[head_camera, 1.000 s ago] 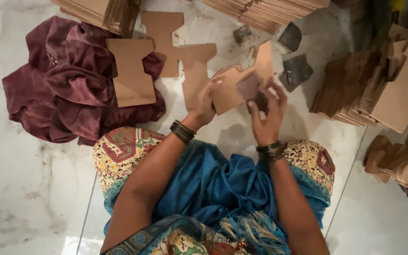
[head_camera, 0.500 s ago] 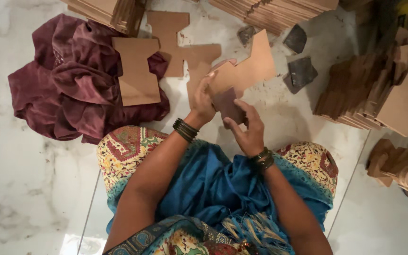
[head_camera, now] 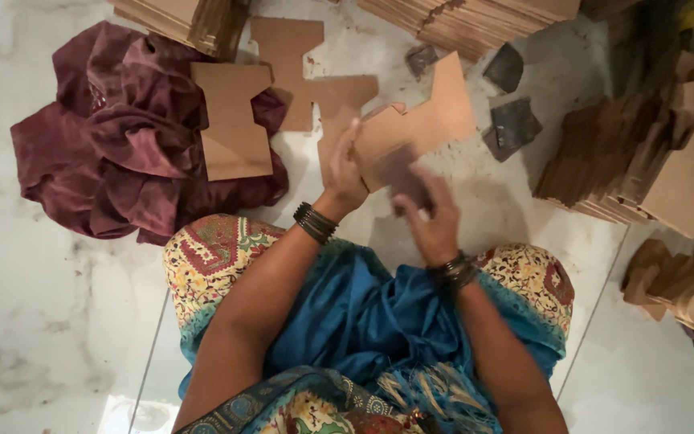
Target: The person sits on the floor and sands cut cardboard pieces one at a time using a sanding block, rubbing the edges and surfaces of each piece, then setting finished pieces aside and picking up the next piece from the pile.
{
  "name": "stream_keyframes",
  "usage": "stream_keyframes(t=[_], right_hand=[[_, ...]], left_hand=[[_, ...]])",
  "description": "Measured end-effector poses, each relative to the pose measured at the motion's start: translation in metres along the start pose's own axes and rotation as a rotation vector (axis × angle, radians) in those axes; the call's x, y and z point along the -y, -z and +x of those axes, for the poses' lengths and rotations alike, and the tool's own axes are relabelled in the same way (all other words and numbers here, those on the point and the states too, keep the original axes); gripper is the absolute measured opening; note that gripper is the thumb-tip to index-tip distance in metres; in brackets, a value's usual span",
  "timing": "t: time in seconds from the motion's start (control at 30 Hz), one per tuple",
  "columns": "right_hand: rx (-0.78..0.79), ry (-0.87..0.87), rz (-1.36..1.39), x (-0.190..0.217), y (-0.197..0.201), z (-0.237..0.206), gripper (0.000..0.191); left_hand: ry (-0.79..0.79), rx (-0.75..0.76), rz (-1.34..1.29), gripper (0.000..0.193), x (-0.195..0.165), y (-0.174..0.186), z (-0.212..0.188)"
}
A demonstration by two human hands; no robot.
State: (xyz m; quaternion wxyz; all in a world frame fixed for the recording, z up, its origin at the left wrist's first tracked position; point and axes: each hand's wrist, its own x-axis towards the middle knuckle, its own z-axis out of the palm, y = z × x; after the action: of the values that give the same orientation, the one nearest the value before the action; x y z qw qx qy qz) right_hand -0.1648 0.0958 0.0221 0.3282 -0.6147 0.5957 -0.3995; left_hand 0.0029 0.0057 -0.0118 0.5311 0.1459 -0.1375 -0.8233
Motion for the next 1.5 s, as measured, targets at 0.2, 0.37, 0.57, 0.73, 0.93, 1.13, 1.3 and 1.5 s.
stream_keyframes(t=[0.2,0.37,0.57,0.73,0.93,1.13,1.3,1.5], right_hand=[[-0.044,-0.112,-0.103,-0.003,0.019,0.012,0.043],[-0.315,-0.216,0.044,-0.013,0.044,0.029,0.052],[0.008,0.146,-0.03,0.008,0.006,0.005,0.053],[-0.004,0.069,-0.193,0.008,0.019,0.009,0.047],[-0.285,-0.059,-0.166,0.002,0.05,0.024,0.048],[-0.013,0.225,-0.318,0.017,0.005,0.003,0.049],[-0.134,0.15,-0.356,0.017,0.025,0.015,0.05],[-0.115,0.057,-0.211,0.021,0.018,0.011,0.051]], left_hand=[[0.009,-0.066,0.062,0.079,-0.005,-0.005,0.0],[0.079,0.029,0.088,0.088,-0.003,-0.009,0.002],[-0.085,-0.074,0.146,0.08,-0.003,-0.005,0.002],[0.003,-0.02,0.032,0.085,-0.005,-0.005,0.002],[0.102,0.012,0.14,0.087,0.0,-0.011,0.003],[0.073,0.048,0.093,0.086,-0.007,-0.012,0.002],[0.184,0.114,0.191,0.091,0.003,-0.013,0.0],[0.192,0.068,0.235,0.088,0.011,-0.004,0.004]])
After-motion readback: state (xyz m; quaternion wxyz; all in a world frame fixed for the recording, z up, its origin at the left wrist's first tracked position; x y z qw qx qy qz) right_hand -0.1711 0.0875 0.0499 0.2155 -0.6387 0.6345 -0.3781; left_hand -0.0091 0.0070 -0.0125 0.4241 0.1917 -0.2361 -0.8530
